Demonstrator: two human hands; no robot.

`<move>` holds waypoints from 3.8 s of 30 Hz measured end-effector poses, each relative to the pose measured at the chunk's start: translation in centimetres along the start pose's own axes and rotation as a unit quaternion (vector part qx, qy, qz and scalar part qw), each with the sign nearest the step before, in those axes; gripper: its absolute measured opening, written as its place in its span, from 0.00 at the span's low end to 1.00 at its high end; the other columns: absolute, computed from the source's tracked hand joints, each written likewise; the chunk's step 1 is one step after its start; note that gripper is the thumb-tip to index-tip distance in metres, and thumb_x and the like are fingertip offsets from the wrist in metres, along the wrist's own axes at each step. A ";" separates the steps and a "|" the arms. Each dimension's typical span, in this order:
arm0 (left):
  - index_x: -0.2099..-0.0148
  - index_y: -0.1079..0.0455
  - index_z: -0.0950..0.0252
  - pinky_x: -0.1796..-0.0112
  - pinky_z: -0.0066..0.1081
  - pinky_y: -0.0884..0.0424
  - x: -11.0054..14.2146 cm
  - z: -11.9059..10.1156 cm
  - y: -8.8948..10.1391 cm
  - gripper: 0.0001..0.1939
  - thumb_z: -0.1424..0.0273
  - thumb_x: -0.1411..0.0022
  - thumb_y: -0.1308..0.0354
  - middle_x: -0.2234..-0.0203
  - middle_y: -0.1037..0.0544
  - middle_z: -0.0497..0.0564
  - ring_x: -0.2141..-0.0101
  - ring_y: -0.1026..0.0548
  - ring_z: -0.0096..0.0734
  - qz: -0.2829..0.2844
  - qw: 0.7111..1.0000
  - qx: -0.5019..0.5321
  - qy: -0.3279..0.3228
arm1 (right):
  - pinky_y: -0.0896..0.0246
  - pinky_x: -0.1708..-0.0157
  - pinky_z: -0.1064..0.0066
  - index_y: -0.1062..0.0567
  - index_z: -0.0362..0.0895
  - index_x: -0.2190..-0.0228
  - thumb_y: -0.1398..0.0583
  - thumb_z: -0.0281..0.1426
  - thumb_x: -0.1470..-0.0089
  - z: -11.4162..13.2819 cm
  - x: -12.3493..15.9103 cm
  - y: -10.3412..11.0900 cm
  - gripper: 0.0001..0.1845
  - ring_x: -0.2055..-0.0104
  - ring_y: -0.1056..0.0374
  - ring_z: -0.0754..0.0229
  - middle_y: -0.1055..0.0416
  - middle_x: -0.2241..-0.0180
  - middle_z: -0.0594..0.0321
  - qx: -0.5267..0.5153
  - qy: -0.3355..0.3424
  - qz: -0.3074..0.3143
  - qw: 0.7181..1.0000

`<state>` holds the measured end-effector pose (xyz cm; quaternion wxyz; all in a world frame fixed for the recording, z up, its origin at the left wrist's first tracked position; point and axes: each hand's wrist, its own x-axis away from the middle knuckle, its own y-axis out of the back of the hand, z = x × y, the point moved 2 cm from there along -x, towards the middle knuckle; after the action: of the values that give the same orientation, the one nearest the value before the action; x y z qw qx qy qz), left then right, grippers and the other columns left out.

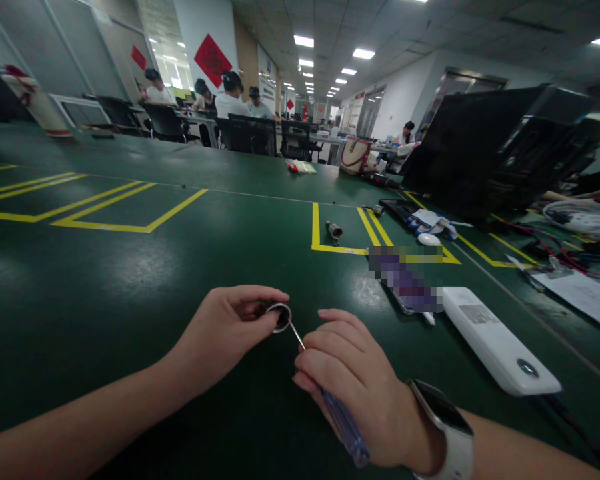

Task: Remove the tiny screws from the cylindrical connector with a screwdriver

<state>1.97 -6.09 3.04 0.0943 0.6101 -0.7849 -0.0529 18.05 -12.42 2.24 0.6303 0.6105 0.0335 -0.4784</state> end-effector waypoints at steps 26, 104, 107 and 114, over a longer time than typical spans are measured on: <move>0.62 0.28 0.64 0.60 0.35 0.30 -0.4 -0.7 0.7 0.14 0.73 0.55 0.39 0.68 0.21 0.50 0.64 0.24 0.37 -0.008 0.998 0.025 0.056 | 0.46 0.76 0.75 0.31 0.41 0.77 0.43 0.35 0.46 -4.5 0.5 -2.0 0.13 0.80 0.40 0.69 0.37 0.83 0.70 -0.507 -0.420 -0.049 0.751; 0.54 0.32 0.64 0.61 0.39 0.28 -7.0 1.4 3.3 0.19 0.71 0.50 0.40 0.61 0.29 0.52 0.60 0.28 0.37 -0.042 0.934 -0.222 -0.278 | 0.37 0.61 0.68 0.30 0.42 0.63 0.45 0.22 0.46 -1.3 -2.7 0.5 0.08 0.62 0.34 0.62 0.30 0.66 0.60 -0.177 -0.095 -0.113 0.973; 0.55 0.31 0.63 0.62 0.38 0.29 -8.7 2.2 3.8 0.15 0.72 0.47 0.43 0.62 0.31 0.52 0.61 0.30 0.37 -0.040 0.865 -0.356 -0.352 | 0.36 0.61 0.66 0.30 0.42 0.62 0.44 0.23 0.46 -2.2 -4.0 -0.5 0.08 0.62 0.34 0.60 0.30 0.65 0.58 -0.153 -0.039 -0.115 0.981; 0.55 0.33 0.67 0.62 0.35 0.30 -8.2 3.3 4.0 0.12 0.71 0.43 0.45 0.62 0.32 0.54 0.61 0.31 0.35 -0.042 0.801 -0.427 -0.417 | 0.36 0.61 0.63 0.31 0.44 0.62 0.45 0.23 0.46 -4.0 -3.3 -2.1 0.09 0.62 0.34 0.59 0.30 0.65 0.58 -0.127 -0.042 -0.124 0.983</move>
<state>-0.57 2.76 -0.05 0.0065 0.4595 -0.6198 -0.6362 17.06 -6.97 1.73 0.6398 0.4957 0.1429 -0.5697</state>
